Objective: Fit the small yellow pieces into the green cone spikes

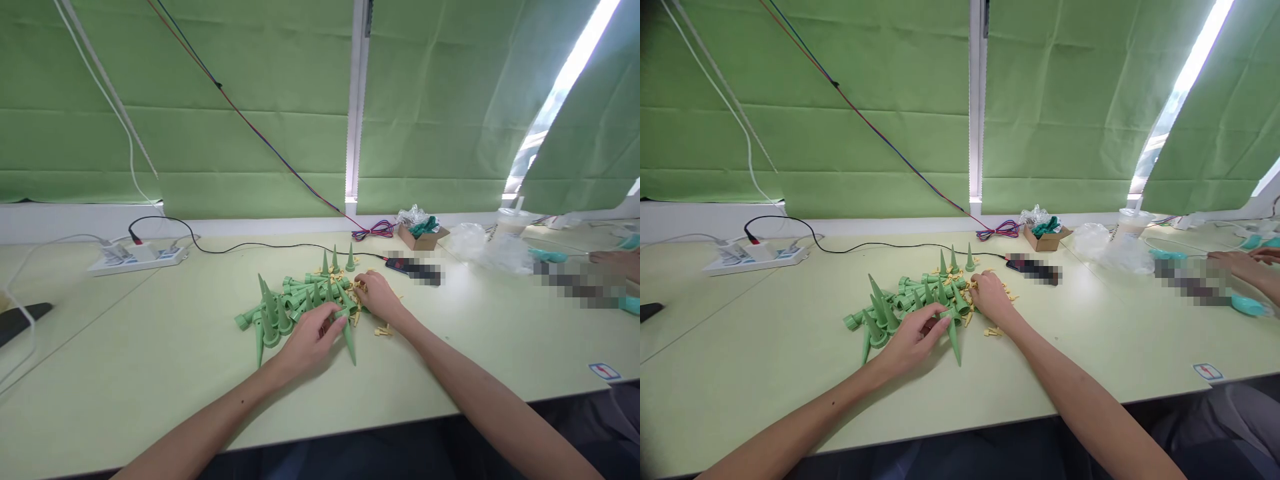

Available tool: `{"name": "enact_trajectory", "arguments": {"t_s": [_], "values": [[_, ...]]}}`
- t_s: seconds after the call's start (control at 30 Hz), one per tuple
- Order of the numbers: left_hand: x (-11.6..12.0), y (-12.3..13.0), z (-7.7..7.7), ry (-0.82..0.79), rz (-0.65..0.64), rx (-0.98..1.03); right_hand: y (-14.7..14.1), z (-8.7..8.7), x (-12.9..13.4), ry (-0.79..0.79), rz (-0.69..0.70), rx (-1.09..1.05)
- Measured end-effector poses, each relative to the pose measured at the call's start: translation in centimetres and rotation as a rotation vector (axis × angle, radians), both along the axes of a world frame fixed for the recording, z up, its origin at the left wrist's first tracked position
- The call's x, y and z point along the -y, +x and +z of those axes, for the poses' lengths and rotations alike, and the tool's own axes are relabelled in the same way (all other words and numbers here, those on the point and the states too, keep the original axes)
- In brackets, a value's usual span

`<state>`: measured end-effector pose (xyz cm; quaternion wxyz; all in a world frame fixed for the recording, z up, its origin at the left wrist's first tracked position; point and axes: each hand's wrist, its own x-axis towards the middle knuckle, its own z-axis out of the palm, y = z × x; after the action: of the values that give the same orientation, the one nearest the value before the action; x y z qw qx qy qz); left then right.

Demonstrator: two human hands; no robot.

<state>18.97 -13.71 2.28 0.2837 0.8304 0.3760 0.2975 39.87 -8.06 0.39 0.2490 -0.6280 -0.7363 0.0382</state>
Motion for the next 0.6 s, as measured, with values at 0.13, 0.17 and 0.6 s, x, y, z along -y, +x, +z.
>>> {"name": "enact_trajectory", "arguments": {"t_s": [0.13,0.17,0.6], "values": [[0.04,0.02,0.07,0.051,-0.013,-0.02,0.1,-0.39,-0.37,-0.004,0.004,-0.004],[0.05,0.03,0.11,0.067,-0.017,-0.026,0.12,-0.46,-0.45,-0.006,0.006,-0.006],[0.21,-0.07,0.28,0.127,-0.049,-0.044,0.28,-0.93,-0.7,0.007,0.04,-0.042]]}}
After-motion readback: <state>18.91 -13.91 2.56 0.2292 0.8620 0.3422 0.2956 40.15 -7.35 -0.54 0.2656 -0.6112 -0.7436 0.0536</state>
